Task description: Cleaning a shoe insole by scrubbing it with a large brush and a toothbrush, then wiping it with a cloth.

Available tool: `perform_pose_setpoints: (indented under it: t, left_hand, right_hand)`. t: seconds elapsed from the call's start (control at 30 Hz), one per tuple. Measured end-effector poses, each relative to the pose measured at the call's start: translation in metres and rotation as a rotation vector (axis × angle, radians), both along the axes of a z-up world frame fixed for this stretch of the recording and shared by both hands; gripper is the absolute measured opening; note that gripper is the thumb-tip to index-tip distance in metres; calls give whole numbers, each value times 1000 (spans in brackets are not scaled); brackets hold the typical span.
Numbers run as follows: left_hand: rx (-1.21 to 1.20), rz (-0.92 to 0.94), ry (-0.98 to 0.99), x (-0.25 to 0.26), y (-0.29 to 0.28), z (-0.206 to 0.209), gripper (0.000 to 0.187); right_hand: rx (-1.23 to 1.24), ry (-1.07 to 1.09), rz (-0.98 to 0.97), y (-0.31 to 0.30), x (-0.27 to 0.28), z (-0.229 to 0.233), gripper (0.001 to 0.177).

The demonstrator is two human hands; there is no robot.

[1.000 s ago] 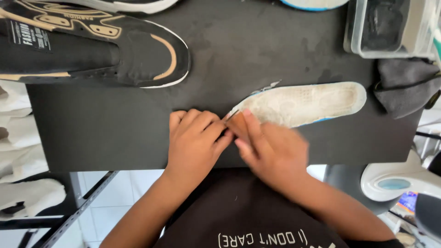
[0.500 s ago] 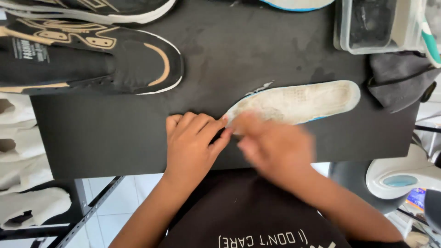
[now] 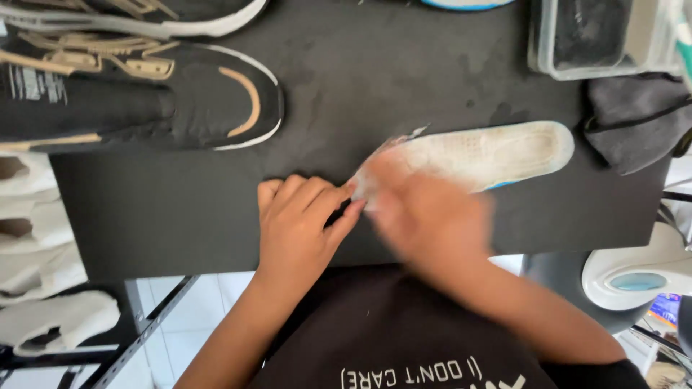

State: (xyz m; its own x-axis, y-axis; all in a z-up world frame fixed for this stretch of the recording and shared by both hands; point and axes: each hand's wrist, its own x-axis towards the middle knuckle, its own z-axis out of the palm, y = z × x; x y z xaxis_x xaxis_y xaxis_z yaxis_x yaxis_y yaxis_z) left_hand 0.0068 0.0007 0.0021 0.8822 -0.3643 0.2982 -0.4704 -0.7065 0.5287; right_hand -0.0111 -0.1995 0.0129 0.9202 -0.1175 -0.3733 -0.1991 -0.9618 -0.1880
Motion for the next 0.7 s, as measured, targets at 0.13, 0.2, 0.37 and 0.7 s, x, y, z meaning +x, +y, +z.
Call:
perform_pose_setpoints:
  t: [0.13, 0.2, 0.37, 0.7]
  left_hand:
    - [45, -18, 57, -1, -1, -1, 13]
    - [62, 9, 68, -3, -1, 1, 13]
    - [137, -195, -30, 4, -7, -6, 40]
    - [129, -172, -114, 8, -14, -6, 30]
  right_hand:
    - [-81, -449, 215, -25, -16, -13, 47]
    - [-83, -309, -2, -57, -14, -9, 42]
    - [-114, -625, -16, -91, -33, -17, 54]
    - [-123, -734, -20, -105, -31, -22, 45]
